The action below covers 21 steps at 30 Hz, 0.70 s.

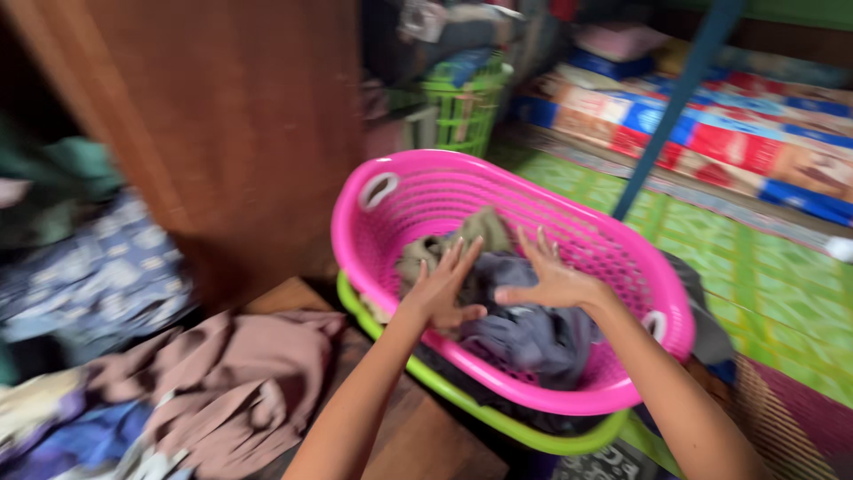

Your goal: The person sorts through a pile of clothes on the floor, picking up items one by one and placing them into a laundry basket.

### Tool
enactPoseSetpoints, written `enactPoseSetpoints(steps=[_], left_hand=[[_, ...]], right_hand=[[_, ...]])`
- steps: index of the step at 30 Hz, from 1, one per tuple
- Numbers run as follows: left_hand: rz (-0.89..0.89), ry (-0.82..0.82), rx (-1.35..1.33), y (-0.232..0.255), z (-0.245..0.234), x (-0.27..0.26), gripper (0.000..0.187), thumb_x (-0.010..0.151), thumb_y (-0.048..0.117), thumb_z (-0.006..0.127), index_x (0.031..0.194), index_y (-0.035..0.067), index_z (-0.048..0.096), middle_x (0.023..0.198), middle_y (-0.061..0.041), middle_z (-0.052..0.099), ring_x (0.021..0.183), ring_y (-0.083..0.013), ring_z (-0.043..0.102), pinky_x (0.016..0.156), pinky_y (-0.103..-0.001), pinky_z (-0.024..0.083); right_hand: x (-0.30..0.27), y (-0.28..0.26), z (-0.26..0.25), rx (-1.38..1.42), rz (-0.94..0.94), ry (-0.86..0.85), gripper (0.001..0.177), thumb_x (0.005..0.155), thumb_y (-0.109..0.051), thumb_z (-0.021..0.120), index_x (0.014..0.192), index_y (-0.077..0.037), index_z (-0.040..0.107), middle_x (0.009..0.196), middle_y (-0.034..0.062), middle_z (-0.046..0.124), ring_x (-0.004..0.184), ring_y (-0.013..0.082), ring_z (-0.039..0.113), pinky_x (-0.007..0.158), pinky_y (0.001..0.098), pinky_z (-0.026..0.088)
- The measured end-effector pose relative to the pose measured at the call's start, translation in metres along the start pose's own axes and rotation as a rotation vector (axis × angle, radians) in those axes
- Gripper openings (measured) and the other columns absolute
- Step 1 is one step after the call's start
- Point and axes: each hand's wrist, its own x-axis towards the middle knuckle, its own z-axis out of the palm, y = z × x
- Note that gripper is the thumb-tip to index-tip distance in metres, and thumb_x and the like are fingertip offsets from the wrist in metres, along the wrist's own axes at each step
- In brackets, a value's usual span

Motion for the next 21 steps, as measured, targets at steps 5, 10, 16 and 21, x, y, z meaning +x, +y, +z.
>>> enactPoseSetpoints(steps=[5, 10, 16, 21], left_hand=[[-0.211, 0.177, 0.05, -0.015, -0.071, -0.086, 0.127, 0.072, 0.038, 0.087, 0.162, 0.026, -0.001, 0.17, -0.019, 0.008, 0.155, -0.0418, 0.018, 0.115, -0.075, 0.017], [-0.414, 0.239, 0.083, -0.048, -0.12, -0.194, 0.123, 0.074, 0.036, 0.087, 0.162, 0.028, 0.002, 0.17, -0.015, 0.009, 0.156, -0.0392, 0.015, 0.117, -0.073, 0.014], [-0.565, 0.337, 0.11, -0.097, -0.136, -0.32, 0.129, 0.065, 0.036, 0.09, 0.162, 0.027, 0.006, 0.171, -0.011, 0.013, 0.157, -0.0366, 0.015, 0.117, -0.07, 0.018], [-0.632, 0.302, 0.073, -0.112, -0.109, -0.373, 0.143, 0.053, 0.041, 0.097, 0.162, 0.023, 0.006, 0.169, -0.013, 0.017, 0.156, -0.0339, 0.016, 0.119, -0.067, 0.02]], right_hand=[[0.008, -0.101, 0.018, 0.101, -0.292, 0.364, 0.118, 0.076, -0.056, 0.079, 0.163, -0.018, 0.011, 0.167, 0.0315, -0.004, 0.156, 0.0478, -0.003, 0.121, 0.0585, 0.014], [0.009, -0.196, 0.072, 0.172, -0.543, 0.493, 0.105, 0.079, -0.045, 0.081, 0.162, -0.017, 0.023, 0.167, 0.0321, 0.008, 0.154, 0.0506, 0.015, 0.122, 0.0588, 0.019], [0.01, -0.292, 0.161, 0.28, -0.686, 0.356, 0.108, 0.074, -0.041, 0.087, 0.161, -0.022, 0.026, 0.169, 0.0295, 0.001, 0.154, 0.0533, 0.006, 0.121, 0.0611, 0.019], [0.001, -0.343, 0.231, 0.203, -0.533, 0.077, 0.127, 0.059, -0.052, 0.094, 0.16, -0.032, 0.019, 0.169, 0.0226, -0.011, 0.153, 0.0517, -0.008, 0.116, 0.0696, 0.015]])
